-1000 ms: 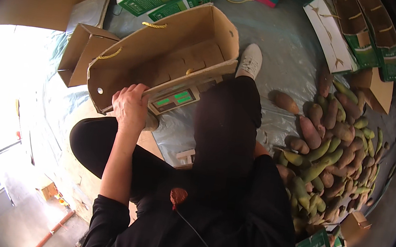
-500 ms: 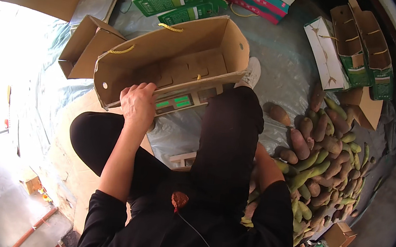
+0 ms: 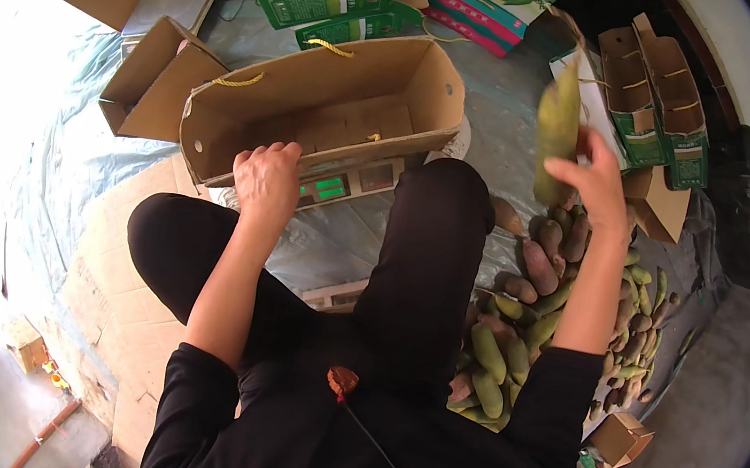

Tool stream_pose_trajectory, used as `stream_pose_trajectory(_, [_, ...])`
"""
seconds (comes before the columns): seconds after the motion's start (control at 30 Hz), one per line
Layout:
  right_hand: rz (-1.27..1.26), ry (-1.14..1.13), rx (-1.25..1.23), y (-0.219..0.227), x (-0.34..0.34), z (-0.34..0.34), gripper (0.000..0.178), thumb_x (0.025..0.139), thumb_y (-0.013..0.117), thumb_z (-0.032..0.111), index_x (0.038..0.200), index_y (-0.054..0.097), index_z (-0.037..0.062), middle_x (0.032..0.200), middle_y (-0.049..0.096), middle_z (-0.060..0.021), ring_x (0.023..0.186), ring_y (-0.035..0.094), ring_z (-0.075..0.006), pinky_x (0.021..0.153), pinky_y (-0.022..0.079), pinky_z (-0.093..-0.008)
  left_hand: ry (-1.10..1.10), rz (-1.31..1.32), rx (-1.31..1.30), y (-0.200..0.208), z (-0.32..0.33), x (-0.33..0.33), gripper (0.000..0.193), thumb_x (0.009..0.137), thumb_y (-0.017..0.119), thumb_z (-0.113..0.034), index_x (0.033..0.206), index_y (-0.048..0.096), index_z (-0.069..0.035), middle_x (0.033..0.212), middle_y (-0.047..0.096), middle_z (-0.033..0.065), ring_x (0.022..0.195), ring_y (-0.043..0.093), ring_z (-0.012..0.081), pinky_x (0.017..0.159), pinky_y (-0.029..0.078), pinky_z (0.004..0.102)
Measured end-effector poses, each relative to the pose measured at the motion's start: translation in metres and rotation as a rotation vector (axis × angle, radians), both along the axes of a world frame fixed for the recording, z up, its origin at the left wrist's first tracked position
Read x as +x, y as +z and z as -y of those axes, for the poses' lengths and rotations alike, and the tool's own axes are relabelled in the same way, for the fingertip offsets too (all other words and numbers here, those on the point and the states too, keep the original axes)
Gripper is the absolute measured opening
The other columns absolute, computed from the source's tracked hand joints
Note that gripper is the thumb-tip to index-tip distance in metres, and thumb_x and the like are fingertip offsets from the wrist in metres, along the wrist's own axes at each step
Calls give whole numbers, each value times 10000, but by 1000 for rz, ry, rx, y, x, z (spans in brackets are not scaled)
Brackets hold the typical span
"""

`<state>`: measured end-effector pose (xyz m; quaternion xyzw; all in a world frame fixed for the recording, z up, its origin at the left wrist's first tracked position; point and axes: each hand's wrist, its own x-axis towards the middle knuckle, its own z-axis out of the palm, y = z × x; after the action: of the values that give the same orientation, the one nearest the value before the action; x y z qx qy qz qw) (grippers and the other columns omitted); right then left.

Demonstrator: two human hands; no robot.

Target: Picking large green and purple fruits from a pile on the floor and packing them into cardboard boxes.

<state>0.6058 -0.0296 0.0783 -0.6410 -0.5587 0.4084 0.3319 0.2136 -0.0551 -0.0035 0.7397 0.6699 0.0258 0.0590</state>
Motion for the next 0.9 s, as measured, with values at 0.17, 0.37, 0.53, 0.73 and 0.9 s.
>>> stream_pose_trajectory(0.17, [120,337,331,22,-90,-52,536,606,736,137,1116,578,88,1015,619,-75,920,592,-217,807,463,-328,-9,-2,-9,-5,2,-1,134,741,645,-135,870,619,-105,853,641,56,874,601,253,794,417,412])
stream_pose_trajectory(0.37, [647,705,392,-28,-197,-83,443,604,711,88,1029,585,110,1017,594,-77,1021,546,-270,813,484,-378,-23,-1,-18,-4,4,0,128,751,642,-170,859,612,-107,863,639,54,884,602,251,798,416,409])
stream_pose_trajectory(0.53, [952,857,147,-72,-229,-86,349,710,630,54,1054,631,114,1070,627,-98,1062,568,-269,838,504,-384,3,-53,-16,-8,1,-1,114,747,559,-91,849,607,-112,835,638,71,862,610,267,784,426,426])
stream_pose_trajectory(0.73, [737,734,169,-62,-201,-87,340,658,718,189,979,620,134,943,650,-72,916,618,-270,755,498,-407,-25,-116,60,-12,-2,-2,68,779,529,-127,791,596,-131,794,640,58,819,631,253,735,452,414])
stream_pose_trajectory(0.9, [331,531,233,14,-126,-56,279,761,614,108,1003,607,-31,851,641,-139,811,617,-222,707,474,-338,-8,-146,-15,-9,-1,-5,146,780,612,-202,909,608,-134,868,655,62,846,632,267,727,455,419])
